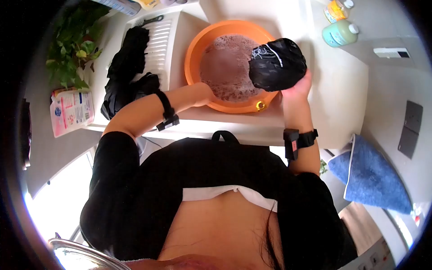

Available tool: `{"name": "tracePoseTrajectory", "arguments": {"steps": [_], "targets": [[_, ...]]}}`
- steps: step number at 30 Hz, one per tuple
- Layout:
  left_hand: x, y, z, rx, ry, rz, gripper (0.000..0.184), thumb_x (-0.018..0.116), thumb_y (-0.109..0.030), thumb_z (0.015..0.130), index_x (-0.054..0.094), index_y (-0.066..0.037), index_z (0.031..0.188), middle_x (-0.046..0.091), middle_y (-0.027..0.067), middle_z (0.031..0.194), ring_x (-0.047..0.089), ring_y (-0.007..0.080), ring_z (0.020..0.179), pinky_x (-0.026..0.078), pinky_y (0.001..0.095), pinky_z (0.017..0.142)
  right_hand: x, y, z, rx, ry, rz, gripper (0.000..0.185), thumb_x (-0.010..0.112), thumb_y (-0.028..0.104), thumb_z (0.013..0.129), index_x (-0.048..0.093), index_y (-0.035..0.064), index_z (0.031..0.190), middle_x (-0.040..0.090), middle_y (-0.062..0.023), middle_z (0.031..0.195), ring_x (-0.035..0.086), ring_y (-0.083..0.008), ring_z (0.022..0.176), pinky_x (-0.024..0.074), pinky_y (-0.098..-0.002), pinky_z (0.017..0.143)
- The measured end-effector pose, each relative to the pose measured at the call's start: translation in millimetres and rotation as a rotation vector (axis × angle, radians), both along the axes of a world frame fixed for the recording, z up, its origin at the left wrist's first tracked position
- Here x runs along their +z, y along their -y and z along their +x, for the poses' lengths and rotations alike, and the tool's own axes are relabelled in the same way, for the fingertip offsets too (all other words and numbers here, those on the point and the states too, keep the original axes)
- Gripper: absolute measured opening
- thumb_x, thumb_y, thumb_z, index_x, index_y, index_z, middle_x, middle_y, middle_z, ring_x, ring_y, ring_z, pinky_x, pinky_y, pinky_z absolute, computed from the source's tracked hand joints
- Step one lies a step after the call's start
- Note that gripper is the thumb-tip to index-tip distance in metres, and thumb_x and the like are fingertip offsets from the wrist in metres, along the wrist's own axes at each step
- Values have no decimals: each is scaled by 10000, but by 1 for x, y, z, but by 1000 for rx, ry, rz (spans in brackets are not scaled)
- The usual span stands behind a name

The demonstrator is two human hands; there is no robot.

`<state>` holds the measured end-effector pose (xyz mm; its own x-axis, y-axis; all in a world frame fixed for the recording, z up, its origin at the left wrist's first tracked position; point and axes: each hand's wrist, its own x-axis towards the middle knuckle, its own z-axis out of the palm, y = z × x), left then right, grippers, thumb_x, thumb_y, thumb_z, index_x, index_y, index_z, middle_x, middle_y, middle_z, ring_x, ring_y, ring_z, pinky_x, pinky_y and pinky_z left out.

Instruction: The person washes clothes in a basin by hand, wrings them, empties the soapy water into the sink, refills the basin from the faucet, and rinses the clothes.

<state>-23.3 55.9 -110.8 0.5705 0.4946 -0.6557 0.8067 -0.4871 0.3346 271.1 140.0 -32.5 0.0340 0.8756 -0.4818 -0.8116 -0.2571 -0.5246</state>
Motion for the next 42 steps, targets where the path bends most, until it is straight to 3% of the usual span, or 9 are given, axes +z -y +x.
{"name": "tracePoseTrajectory", "arguments": {"steps": [3,10,19,28,32,33,37,40,42], "targets": [[46,-10,7,-274,76,84,261,585,-81,726,660,-66,976,651,138,903,622,336,891,496,420,739,26,16,21,-97,100,-22,446,321,261,887,552,-7,1158,572,-191,1182,531,-352,1109,408,-487,980],[110,-22,1,-151,386,23,205,603,-166,717,605,-41,878,610,165,812,591,367,808,455,466,708,84,54,46,-310,160,58,481,276,250,876,550,-22,1162,565,-208,1184,540,-359,1094,419,-499,965],[126,-57,-6,35,700,79,169,592,-148,715,553,-21,819,560,190,735,549,378,730,425,459,653,82,80,63,-340,226,111,503,240,275,896,510,17,1233,523,-188,1252,501,-355,1155,396,-515,991],[135,-98,-11,162,721,331,324,580,-359,857,587,-37,892,596,193,788,572,374,746,454,439,687,94,91,49,-399,200,39,480,268,257,885,543,-12,1173,567,-195,1179,542,-352,1093,432,-499,954],[143,-113,-9,435,762,286,366,573,-387,865,607,-23,871,589,190,747,569,369,708,465,415,670,79,96,66,-341,135,132,466,282,254,880,564,-10,1139,585,-194,1147,556,-344,1070,446,-490,940],[134,-116,-9,450,829,348,388,580,-392,866,612,-6,857,600,174,728,590,312,678,475,372,657,77,96,70,-349,144,130,462,287,255,879,569,-8,1133,588,-193,1144,558,-342,1066,447,-487,939],[135,-119,-15,903,956,35,398,575,-376,895,614,17,946,645,90,805,600,134,721,482,271,664,76,100,75,-368,147,135,452,304,259,877,578,-2,1123,591,-187,1144,564,-338,1060,452,-478,934],[121,-121,-23,1199,1358,-287,423,551,-346,921,559,36,1102,645,75,936,612,132,807,498,264,734,78,103,76,-373,132,144,453,305,263,878,576,-1,1127,589,-184,1150,561,-338,1064,453,-477,931],[119,-116,-32,1330,1397,-315,429,520,-332,938,531,38,1155,636,92,1004,618,155,872,504,276,777,81,103,77,-396,137,124,455,303,264,879,574,0,1132,588,-185,1153,559,-337,1068,452,-479,933]]}}
